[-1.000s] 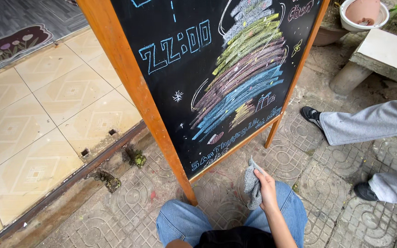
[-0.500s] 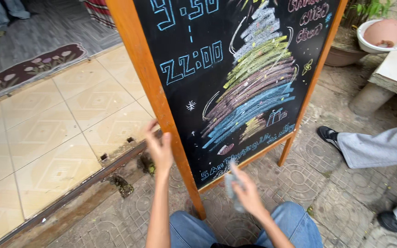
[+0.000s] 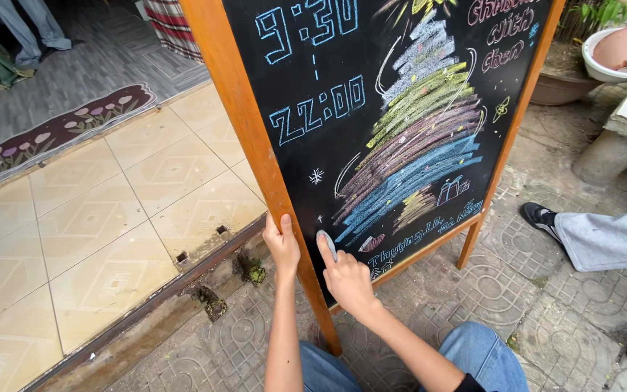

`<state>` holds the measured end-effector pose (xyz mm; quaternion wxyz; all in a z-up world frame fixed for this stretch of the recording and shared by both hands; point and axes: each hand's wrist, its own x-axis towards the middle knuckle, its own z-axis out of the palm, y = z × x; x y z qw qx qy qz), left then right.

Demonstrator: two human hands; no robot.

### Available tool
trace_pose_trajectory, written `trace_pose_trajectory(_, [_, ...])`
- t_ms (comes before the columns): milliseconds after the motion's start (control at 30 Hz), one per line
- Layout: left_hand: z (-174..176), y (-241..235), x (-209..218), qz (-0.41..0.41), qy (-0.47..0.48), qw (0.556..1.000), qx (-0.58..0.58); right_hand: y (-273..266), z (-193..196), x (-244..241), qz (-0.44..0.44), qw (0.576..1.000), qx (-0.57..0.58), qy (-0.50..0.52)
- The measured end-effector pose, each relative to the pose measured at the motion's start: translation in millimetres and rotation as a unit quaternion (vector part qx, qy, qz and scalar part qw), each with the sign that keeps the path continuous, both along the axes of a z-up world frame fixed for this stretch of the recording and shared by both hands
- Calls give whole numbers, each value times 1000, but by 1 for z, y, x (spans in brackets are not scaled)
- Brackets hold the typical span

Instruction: The person draws a white border along the bottom edge of a decorated blackboard while sitting on the ground outside an entrance.

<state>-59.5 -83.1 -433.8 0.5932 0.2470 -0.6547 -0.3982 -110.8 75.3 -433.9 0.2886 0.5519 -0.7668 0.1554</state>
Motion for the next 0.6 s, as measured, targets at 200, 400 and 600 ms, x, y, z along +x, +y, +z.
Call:
trace_pose_trajectory(200, [-1, -3, 1, -5, 11, 999, -32, 24, 39, -1, 119, 976, -72, -166])
trace_pose_trajectory(400, [-14, -11, -4, -1, 24, 999, -37, 0, 28, -14, 65, 995, -30, -71])
trace_pose_trajectory(600, [22, 13, 7, -10, 27, 999, -40, 21, 44, -28, 67, 987, -61, -133])
